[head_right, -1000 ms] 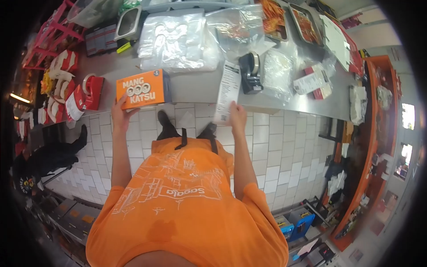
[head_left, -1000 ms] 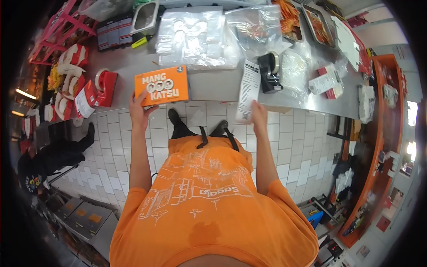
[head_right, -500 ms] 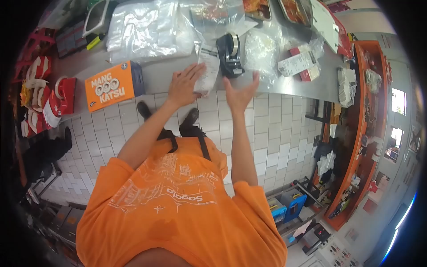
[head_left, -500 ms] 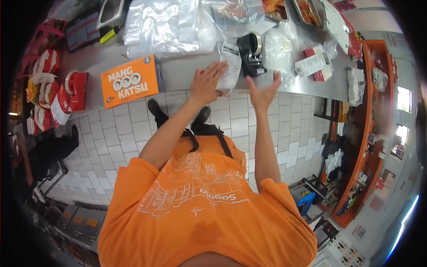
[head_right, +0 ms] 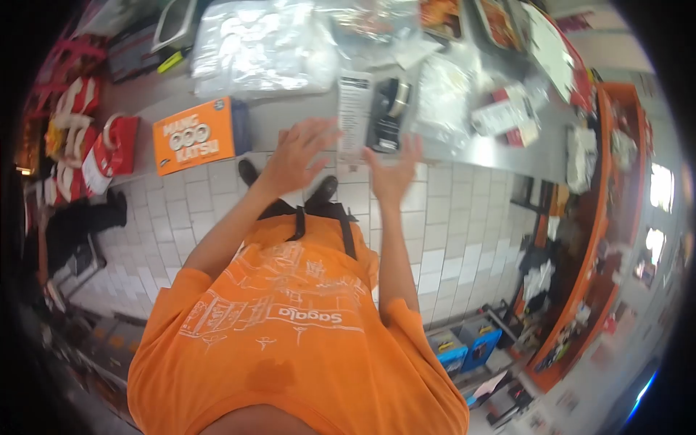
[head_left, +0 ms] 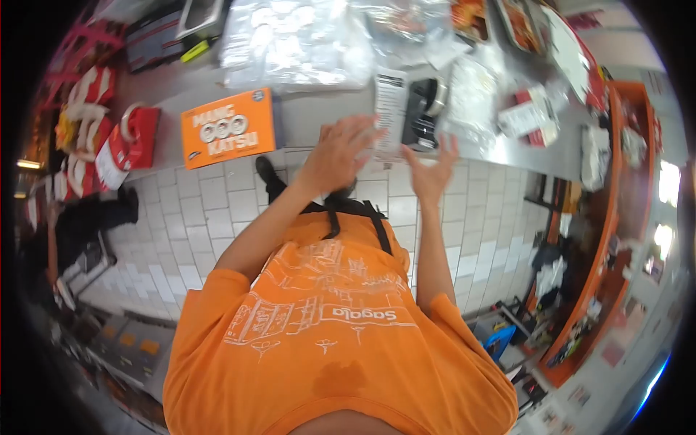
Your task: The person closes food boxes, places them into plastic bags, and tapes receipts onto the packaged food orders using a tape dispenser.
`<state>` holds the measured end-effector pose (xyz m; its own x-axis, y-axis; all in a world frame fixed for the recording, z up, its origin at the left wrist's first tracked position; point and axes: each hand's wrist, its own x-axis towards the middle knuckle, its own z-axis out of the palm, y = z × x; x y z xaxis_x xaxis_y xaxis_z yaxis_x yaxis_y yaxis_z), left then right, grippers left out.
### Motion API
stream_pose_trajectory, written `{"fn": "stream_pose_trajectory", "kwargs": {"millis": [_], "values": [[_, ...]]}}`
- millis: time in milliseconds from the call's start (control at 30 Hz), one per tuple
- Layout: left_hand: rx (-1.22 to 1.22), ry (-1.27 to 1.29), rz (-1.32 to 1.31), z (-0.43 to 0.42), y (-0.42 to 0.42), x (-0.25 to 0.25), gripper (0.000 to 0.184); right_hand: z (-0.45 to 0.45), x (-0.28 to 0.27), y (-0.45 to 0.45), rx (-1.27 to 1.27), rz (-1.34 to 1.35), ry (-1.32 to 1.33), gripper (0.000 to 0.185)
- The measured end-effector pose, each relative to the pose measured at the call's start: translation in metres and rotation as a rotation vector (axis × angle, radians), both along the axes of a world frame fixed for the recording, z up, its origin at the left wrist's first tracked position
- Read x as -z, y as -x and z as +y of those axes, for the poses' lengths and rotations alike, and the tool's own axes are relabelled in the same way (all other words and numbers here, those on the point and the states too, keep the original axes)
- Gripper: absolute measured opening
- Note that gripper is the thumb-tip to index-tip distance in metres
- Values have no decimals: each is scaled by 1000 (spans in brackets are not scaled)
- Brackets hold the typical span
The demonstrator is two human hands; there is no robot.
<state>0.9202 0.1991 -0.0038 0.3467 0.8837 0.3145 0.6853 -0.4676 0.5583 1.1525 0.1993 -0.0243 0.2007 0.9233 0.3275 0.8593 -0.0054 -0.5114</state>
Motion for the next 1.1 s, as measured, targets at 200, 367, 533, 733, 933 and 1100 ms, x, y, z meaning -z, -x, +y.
{"fn": "stream_pose_trajectory", "kwargs": {"millis": [200, 367, 533, 733, 933, 1100], "values": [[-374, -118, -195, -74, 143, -104, 31, 66, -27, -82, 125, 445, -96, 20], [-546, -36, -209, -58, 194, -122, 11, 139, -97, 74, -432, 414, 94, 17], [-471, -105, -180, -48, 227, -134, 8, 184, -8, 166, -295, 95, -148, 32], [-623, 26, -295, -76, 277, -117, 7, 272, 46, 100, -75, -229, 221, 39], [-686, 28, -311, -80, 326, -117, 7, 286, 12, 102, 147, -28, -6, 34], [-681, 23, -288, -56, 333, -135, 8, 297, 9, 112, 54, -224, 156, 41]]}}
